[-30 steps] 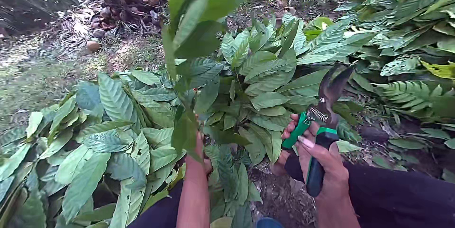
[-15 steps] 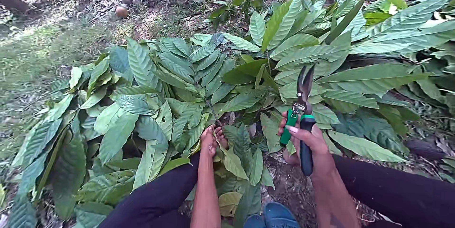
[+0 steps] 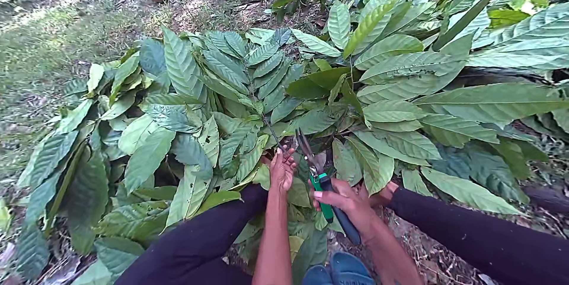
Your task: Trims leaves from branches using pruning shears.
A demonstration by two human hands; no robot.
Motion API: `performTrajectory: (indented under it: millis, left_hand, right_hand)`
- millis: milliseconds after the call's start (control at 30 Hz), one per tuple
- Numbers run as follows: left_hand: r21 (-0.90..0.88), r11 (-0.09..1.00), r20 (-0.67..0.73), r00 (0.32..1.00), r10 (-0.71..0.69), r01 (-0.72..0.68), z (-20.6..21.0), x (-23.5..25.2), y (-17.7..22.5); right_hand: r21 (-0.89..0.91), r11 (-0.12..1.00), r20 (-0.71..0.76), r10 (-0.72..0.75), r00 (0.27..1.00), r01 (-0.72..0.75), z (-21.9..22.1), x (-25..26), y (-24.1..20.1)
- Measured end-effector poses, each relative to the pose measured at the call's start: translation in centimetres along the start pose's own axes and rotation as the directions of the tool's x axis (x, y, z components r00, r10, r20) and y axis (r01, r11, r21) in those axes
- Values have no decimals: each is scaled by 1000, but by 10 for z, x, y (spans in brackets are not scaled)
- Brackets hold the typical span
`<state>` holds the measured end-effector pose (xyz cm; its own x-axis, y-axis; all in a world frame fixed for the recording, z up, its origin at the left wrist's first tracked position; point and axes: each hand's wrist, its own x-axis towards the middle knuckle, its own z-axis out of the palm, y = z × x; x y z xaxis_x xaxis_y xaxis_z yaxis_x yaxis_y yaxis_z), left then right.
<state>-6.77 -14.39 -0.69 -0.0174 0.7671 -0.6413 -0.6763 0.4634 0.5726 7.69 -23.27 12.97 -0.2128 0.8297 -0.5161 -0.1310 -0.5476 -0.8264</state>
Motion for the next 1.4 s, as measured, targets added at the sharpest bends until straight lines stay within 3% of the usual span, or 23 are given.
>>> performTrajectory:
  millis: [300,400,500,633,700,800,900,933,967,1000,1067,1133,1200,1300,1400]
  left_hand:
    - [-158,984,-10,997,-82,79,13,12,15]
    - [-96,995,6,999,36,-35,15,2,14]
    - [-25,959,43,958,284,-283,18,-13,18]
    - [100,753,154,757,635,-651,27,-30,47]
    - [160,633,211,653,727,-757,36,-39,69]
    - [329,448,251,534,807,-831,42,-43,89]
    - [624,75,266,301,916,-778,31,-29,82]
    - [649,9,289,257,922,-761,27,-26,77]
    - [640,25,307,285,908,-768,23,-25,73]
    - [615,118,312,378,872,-780,19,-26,70]
    - [494,402,313,589,745,-771,9,-21,67]
    - [345,657,345,742,575,-670,-3,-14,66]
    - [311,756,420,796,435,-577,-16,-12,65]
    - [388,778,511,818,264,-493,-26,-11,64]
    - [533,730,512,850,124,-427,-22,-13,59]
  right_hand:
    - [-13,991,-33,135,990,-135,-5,8,11]
    - [-29,992,-21,120,992,-121,-4,7,10]
    - [-100,993,-20,55,998,-57,-3,2,10]
    - [-181,977,-92,-128,988,110,-3,-1,12]
    - [-192,963,-114,-212,970,188,-6,-1,9]
    - [-202,940,-124,-304,944,276,-11,-7,1]
    - [-180,926,-124,-356,926,332,-15,-16,-6]
    - [-161,927,-126,-360,924,339,-15,-18,-8]
    - [-143,927,-120,-364,924,347,-17,-19,-8]
    - [-136,927,-110,-365,925,350,-18,-19,-7]
    - [-138,927,-101,-364,926,350,-20,-18,-3]
    - [-110,932,-123,-359,925,346,-22,-20,1]
    - [-65,925,-175,-379,909,373,-27,-25,3]
    - [0,873,-226,-475,850,488,-32,-35,-2]
    - [56,871,-90,-482,871,488,-23,-53,-11]
